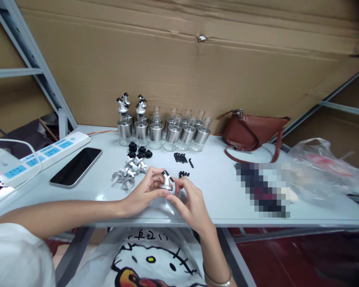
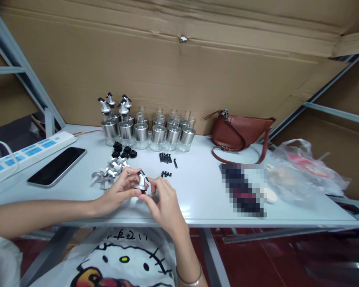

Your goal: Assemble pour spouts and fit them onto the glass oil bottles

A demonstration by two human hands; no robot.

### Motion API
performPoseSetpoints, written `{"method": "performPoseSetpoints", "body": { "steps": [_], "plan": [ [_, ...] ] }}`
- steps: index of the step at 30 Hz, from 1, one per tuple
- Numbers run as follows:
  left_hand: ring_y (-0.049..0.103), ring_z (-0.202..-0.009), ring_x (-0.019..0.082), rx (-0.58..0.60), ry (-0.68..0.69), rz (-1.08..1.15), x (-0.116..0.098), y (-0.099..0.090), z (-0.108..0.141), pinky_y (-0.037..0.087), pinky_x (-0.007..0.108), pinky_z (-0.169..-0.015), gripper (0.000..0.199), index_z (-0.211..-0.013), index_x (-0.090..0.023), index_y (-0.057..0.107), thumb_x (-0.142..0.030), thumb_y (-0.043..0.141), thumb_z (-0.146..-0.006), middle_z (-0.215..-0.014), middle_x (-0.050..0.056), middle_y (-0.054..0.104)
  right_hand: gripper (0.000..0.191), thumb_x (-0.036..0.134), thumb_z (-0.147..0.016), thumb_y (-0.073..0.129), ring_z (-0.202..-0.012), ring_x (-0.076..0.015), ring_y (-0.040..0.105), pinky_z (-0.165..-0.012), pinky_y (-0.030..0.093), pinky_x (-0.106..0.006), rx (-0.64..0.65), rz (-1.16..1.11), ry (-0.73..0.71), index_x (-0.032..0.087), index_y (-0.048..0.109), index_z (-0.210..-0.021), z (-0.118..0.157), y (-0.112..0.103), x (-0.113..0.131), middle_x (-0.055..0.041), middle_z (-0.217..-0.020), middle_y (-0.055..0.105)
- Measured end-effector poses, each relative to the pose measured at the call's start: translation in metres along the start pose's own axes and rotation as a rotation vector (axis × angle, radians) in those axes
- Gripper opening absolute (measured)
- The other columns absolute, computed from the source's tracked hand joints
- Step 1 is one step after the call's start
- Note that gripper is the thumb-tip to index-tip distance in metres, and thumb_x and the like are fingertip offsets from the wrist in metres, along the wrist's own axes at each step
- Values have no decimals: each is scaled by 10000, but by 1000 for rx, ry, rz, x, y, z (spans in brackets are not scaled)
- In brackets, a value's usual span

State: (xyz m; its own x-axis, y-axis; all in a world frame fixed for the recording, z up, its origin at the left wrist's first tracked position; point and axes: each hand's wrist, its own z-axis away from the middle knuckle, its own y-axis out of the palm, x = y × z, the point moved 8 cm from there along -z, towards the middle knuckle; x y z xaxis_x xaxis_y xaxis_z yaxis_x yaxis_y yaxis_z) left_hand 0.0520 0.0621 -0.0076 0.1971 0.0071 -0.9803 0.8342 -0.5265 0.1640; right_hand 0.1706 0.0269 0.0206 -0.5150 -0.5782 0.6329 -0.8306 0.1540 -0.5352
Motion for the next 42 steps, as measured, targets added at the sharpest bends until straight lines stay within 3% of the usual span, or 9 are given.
{"method": "performPoseSetpoints", "body": {
  "steps": [6,10,16,22,30,36,39,42],
  "plan": [
    [552,-791,130,-14,4,-24,0,-2,1,395,304,-800,460,-989,-231,401,-287,778,-732,-811,-48,547,265,286,-845,614,-731,-173,541,-694,465,-308,0,-6,-48,196,514,-1073,0,1,5,-3,-802,525],
    [568,-777,141,-9,-15,-50,0,-1,1,401,311,-804,545,-1102,-234,401,-231,781,-712,-759,-54,571,449,366,-753,742,-766,-188,550,-703,472,-316,4,12,-24,202,496,-1092,0,4,3,-15,-851,548],
    [575,-789,141,-20,-33,-57,2,-2,1,413,319,-829,522,-1124,-205,459,-182,760,-698,-791,-35,584,413,361,-777,740,-743,-178,545,-684,471,-303,-16,40,13,202,501,-1073,0,6,-1,-6,-826,522],
    [586,-782,139,-27,-58,-38,2,-2,1,413,321,-823,507,-1097,-208,445,-177,748,-691,-798,-46,576,423,394,-795,727,-740,-183,556,-672,485,-311,-51,92,-43,186,523,-1101,-1,3,3,-18,-828,539],
    [587,-804,131,-37,-62,-6,4,-2,1,408,311,-841,479,-1039,-218,417,-161,742,-691,-801,-56,562,349,433,-897,597,-732,-198,567,-658,499,-330,8,190,-122,168,573,-1123,0,5,7,-50,-819,585],
    [596,-812,137,-14,17,-65,-1,-3,2,439,303,-836,459,-1126,-212,434,-259,727,-775,-829,-34,588,425,511,-894,564,-740,-192,578,-657,505,-317,-21,132,-82,165,556,-1141,0,3,4,-53,-844,583],
    [626,-869,166,17,94,-184,-11,-2,4,465,317,-837,292,-1120,-200,474,-368,579,-905,-901,18,636,437,565,-922,461,-707,-192,562,-626,487,-324,-96,100,-157,169,578,-1065,2,-4,10,-47,-800,571],
    [655,-855,179,61,131,-346,-21,2,4,497,322,-808,194,-1042,-189,504,-361,478,-956,-909,40,664,354,499,-928,466,-650,-174,537,-577,467,-301,-147,48,-207,176,587,-1002,3,-10,16,-24,-739,544]
  ]
}}
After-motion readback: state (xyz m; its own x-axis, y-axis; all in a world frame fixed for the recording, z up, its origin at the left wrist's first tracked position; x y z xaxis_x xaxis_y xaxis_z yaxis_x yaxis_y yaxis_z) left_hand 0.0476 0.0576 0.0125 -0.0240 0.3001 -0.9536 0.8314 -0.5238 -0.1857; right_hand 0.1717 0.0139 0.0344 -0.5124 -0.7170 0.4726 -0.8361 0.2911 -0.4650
